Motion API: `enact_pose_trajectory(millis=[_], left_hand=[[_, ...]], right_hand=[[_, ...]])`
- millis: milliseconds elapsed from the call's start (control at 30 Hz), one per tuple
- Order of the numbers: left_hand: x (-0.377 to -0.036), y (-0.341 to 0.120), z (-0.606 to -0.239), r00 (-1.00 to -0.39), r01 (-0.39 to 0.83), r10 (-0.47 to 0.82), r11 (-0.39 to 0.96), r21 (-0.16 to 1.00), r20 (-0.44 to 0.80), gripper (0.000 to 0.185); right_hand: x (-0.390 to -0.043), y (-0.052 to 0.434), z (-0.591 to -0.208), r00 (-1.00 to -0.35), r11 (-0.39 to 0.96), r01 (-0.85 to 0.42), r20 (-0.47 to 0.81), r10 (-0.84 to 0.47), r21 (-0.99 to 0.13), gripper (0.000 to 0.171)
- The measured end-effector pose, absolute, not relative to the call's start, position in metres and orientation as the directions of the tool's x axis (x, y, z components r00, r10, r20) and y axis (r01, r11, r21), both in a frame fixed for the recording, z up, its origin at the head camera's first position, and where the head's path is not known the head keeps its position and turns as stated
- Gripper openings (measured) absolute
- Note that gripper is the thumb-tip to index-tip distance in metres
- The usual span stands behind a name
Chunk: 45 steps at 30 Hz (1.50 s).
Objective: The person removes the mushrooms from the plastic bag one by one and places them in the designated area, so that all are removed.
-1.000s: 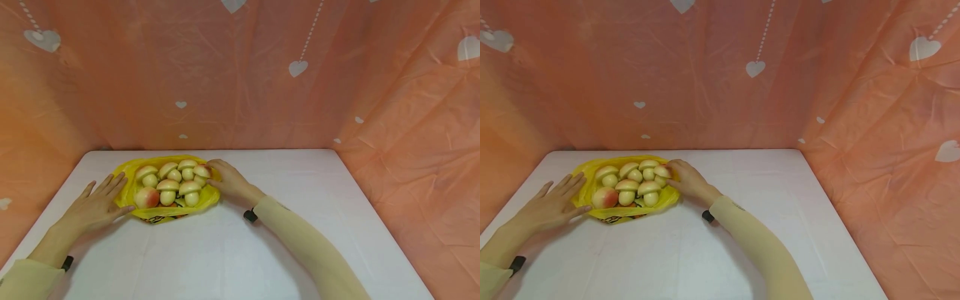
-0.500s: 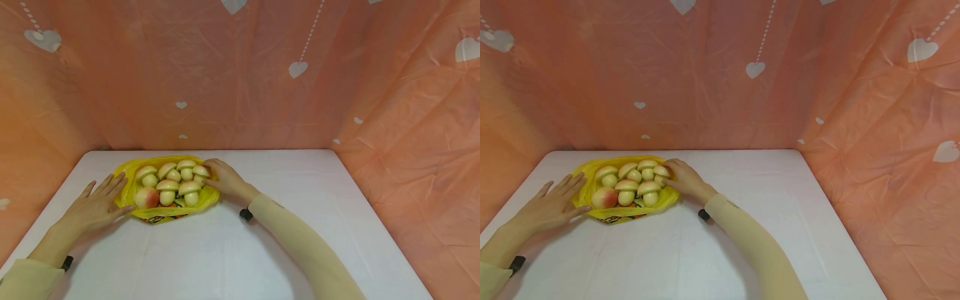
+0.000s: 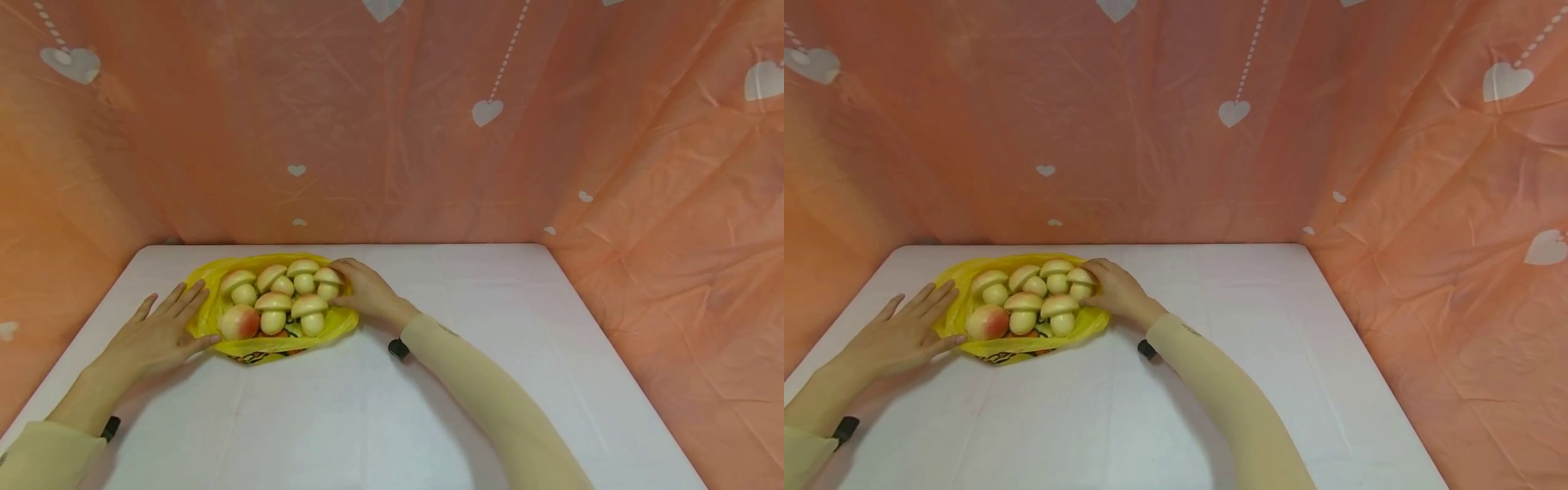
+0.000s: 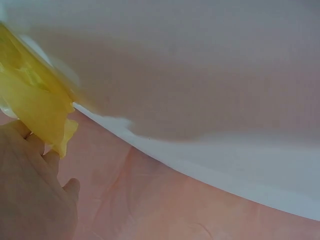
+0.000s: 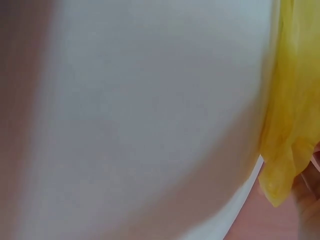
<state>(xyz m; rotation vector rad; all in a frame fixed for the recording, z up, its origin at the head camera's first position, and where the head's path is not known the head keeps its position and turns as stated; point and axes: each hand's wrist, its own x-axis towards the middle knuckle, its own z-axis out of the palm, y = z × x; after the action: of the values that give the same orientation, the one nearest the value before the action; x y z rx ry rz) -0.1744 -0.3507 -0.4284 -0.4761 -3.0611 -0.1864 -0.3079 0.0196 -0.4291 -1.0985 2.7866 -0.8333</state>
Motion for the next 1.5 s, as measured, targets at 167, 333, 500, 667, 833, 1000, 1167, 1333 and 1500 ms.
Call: enact_pose_trajectory(millis=[167, 333, 500, 667, 833, 1000, 1167, 1333, 1500], left_hand=[[-0.175, -0.350, -0.429, -0.953, 0.302, 0.298, 0.947, 0.110, 0.053, 0.098], [-0.177, -0.350, -0.429, -0.952, 0.305, 0.299, 0.947, 0.098, 0.069, 0.098], [-0.178, -0.349, -0.428, -0.951, 0.306, 0.300, 0.946, 0.103, 0.067, 0.098], [-0.179, -0.347, -0.426, -0.953, 0.302, 0.298, 0.947, 0.108, 0.046, 0.099], [-0.180, -0.348, -0.427, -0.954, 0.301, 0.298, 0.947, 0.114, 0.042, 0.099], [-0.180, -0.350, -0.429, -0.953, 0.302, 0.298, 0.946, 0.120, 0.054, 0.098], [-0.180, -0.350, -0.429, -0.954, 0.299, 0.294, 0.947, 0.120, 0.054, 0.100], [-0.178, -0.350, -0.430, -0.956, 0.294, 0.289, 0.948, 0.122, 0.057, 0.100], [-0.175, -0.351, -0.432, -0.954, 0.298, 0.292, 0.948, 0.112, 0.066, 0.097]], right_hand=[[-0.311, 0.018, -0.429, -0.752, 0.618, -0.624, 0.154, -0.641, -0.479, 0.072], [-0.313, 0.017, -0.428, -0.755, 0.623, -0.622, 0.151, -0.638, -0.475, 0.072], [-0.314, 0.017, -0.427, -0.768, 0.630, -0.603, 0.140, -0.626, -0.490, 0.071], [-0.315, 0.016, -0.428, -0.778, 0.642, -0.587, 0.125, -0.615, -0.493, 0.072], [-0.315, 0.016, -0.428, -0.787, 0.648, -0.572, 0.114, -0.606, -0.503, 0.074], [-0.316, 0.017, -0.427, -0.790, 0.642, -0.566, 0.119, -0.601, -0.517, 0.075], [-0.314, 0.019, -0.424, -0.791, 0.631, -0.566, 0.133, -0.597, -0.531, 0.077], [-0.312, 0.023, -0.417, -0.788, 0.617, -0.571, 0.152, -0.596, -0.542, 0.080], [-0.310, 0.027, -0.409, -0.782, 0.597, -0.583, 0.179, -0.597, -0.551, 0.082]])
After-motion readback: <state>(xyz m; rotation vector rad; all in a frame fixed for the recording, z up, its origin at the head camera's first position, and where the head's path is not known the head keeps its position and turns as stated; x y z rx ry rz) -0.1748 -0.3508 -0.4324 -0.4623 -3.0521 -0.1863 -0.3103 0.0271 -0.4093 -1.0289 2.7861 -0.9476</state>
